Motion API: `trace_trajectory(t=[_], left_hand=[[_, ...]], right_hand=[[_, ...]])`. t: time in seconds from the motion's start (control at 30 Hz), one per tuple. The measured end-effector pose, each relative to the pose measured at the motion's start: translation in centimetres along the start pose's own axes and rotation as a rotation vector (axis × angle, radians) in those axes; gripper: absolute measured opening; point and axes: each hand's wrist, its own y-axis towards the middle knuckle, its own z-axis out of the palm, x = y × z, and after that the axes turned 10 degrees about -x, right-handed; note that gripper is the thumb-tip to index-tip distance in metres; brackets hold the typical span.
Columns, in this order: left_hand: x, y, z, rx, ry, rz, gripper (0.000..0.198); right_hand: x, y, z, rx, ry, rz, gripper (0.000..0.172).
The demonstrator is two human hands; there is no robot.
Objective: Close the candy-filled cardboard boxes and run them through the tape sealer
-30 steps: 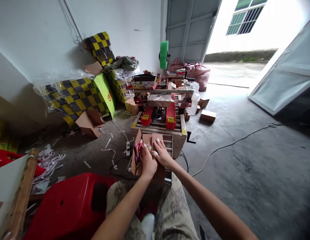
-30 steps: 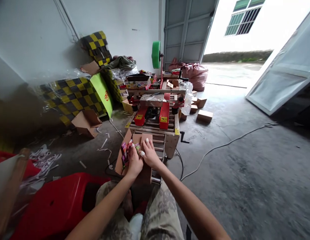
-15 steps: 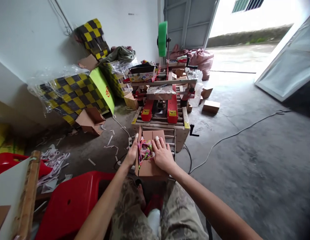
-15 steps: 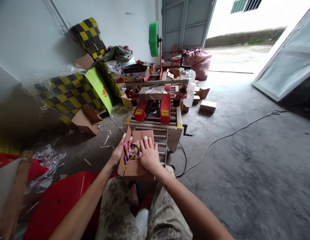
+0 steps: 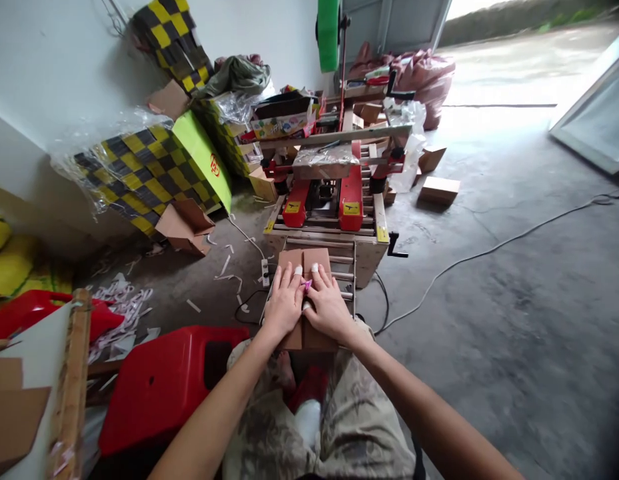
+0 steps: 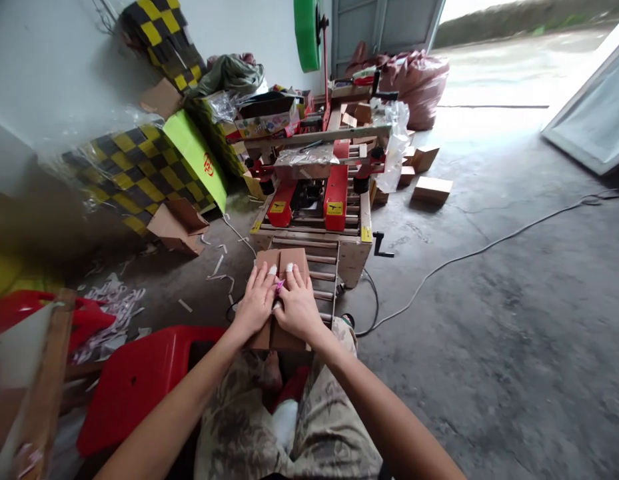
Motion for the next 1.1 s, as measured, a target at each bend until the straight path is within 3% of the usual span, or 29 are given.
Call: trace_trajectory(t=[0.2, 0.3, 0.4, 0.53, 0.7, 0.93, 1.1], left_hand=[[-0.8, -0.3, 0.2, -0.020, 0.058, -0.048, 0.046], [-1.0, -0.1, 0.1, -0.008, 0.088, -0.058, 0.045], [-0.6, -0.1, 0.0, 0.012, 0.071, -0.042, 0.046], [0.6, -0.3, -0.3, 0.001, -0.039, -0.042, 0.047], [1.6, -0.4, -0.3, -0.049, -0.144, -0.031, 0.047], [-0.3, -0.1, 0.3, -0.046, -0.021, -0.082, 0.048], [0.2, 0.2, 0.2, -0.005, -0.111, -0.109, 0.051]], right_hand=[[-0.8, -0.3, 0.9, -0.191, 0.305, 0.082, 0.064], [-1.2, -0.4, 1.1, -0.221, 0.353, 0.066, 0.068], [-1.5, -0.5, 0.5, -0.146, 0.278, 0.058, 0.072], [-0.7, -0.9, -1.0, 0.022, 0.193, 0.167, 0.079], [1.2, -0.9, -0.8, 0.012, 0.151, 0.252, 0.099], [-0.1, -0.8, -1.7, -0.071, 0.401, 0.203, 0.086], [1.5, -0.9, -0.9, 0.074, 0.004, 0.084, 0.073]])
